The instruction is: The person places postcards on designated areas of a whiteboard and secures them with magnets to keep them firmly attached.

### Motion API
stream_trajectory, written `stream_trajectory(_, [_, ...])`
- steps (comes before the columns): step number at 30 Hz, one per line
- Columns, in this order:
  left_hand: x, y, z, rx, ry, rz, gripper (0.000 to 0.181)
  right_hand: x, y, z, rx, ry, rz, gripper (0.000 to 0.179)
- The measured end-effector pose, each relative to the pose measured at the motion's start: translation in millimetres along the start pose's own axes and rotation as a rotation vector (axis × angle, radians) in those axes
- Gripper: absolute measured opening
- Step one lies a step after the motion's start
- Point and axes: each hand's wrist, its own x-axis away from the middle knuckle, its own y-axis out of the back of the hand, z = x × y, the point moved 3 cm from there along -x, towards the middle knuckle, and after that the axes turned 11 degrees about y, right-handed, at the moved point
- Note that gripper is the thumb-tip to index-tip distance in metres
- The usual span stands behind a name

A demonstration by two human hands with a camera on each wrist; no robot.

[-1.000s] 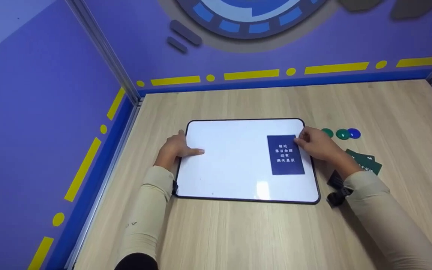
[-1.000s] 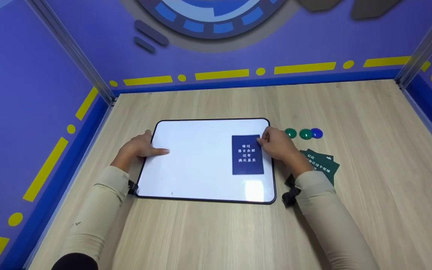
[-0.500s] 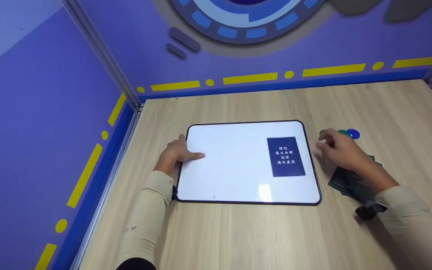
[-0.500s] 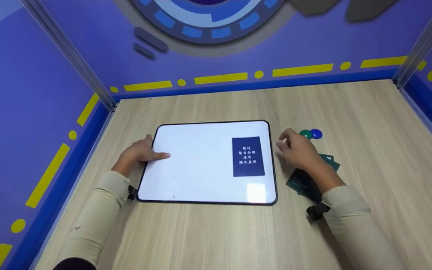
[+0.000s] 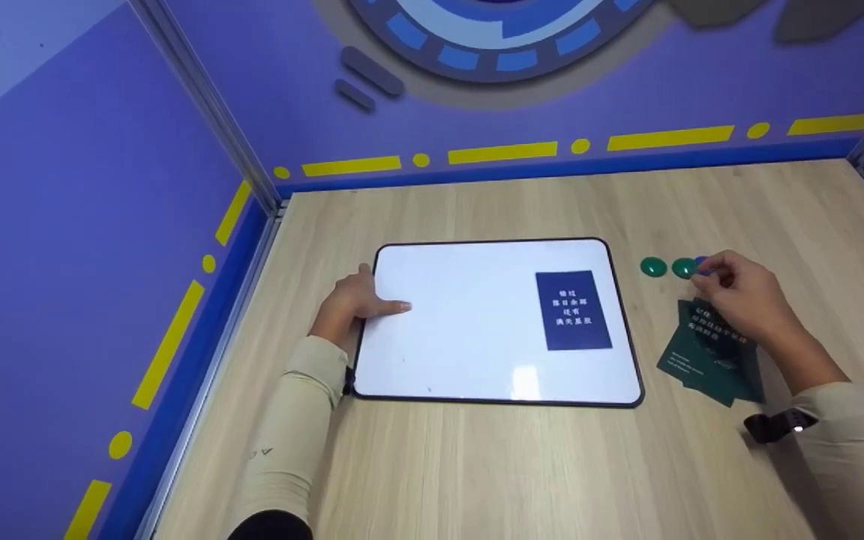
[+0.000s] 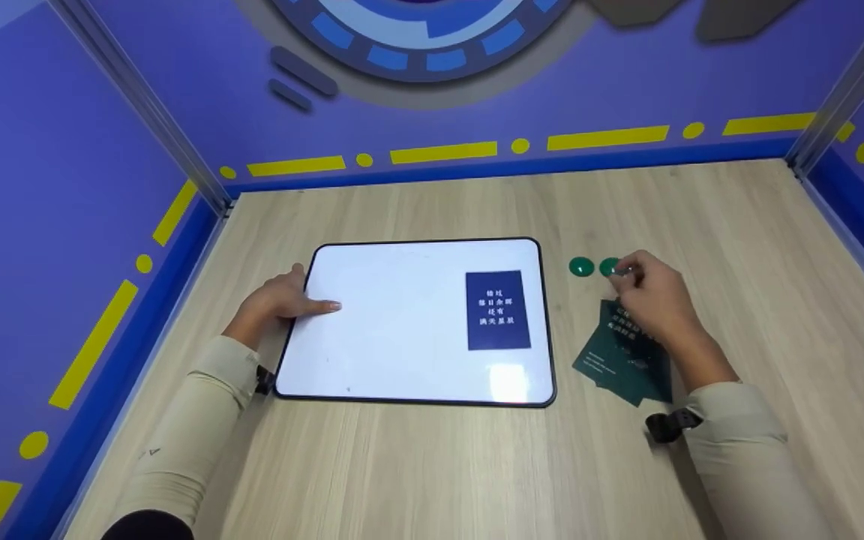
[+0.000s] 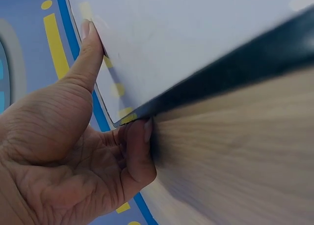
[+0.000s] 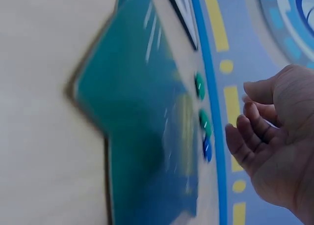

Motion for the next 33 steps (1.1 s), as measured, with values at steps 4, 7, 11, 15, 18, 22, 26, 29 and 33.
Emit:
stream_trajectory(4, [0.2,0.7,-1.8,-0.01,-0.002,0.002,0.132,-1.3,9,-19,0.063,-0.049,-0.025,0.042])
stream_trajectory(7, [0.4,-0.2,-1.6,-0.007,-0.003,0.005,0.132,-1.9,13,-29,0.071,-0.077,-0.013,0.048])
stream_trajectory(11, [0.9,-0.8,-1.1,0.008,-0.001,0.005,0.132,-2.5,14,-35,0.051,-0.109,0.028,0.056])
stream_trajectory(15, [1.9,-0.6,-2.7,0.012,-0.004,0.006,0.131,-2.7,13,-40,0.051,-0.12,0.03,0.058])
stream_trajectory(18, [2.2,-0.5,-4.1,0.006,-0.004,0.005,0.13,-2.1,13,-43,0.042,-0.127,0.016,0.058])
stream_trajectory(22, [1.7,0.1,-4.8,-0.02,-0.014,-0.011,0.128,-2.5,13,-47,0.023,-0.145,0.025,0.062])
stream_trajectory(26, [1.9,-0.3,-4.6,-0.021,-0.019,-0.012,0.128,-5.7,14,-52,0.024,-0.163,0.051,0.065])
stream_trajectory(29, [2.4,-1.3,-3.5,-0.021,-0.011,-0.003,0.128,-8.4,14,-55,0.036,-0.156,0.057,0.065])
stream_trajectory(33, [2.6,-0.9,-3.2,-0.024,-0.016,-0.005,0.128,-9.7,13,-58,0.069,-0.149,0.064,0.064])
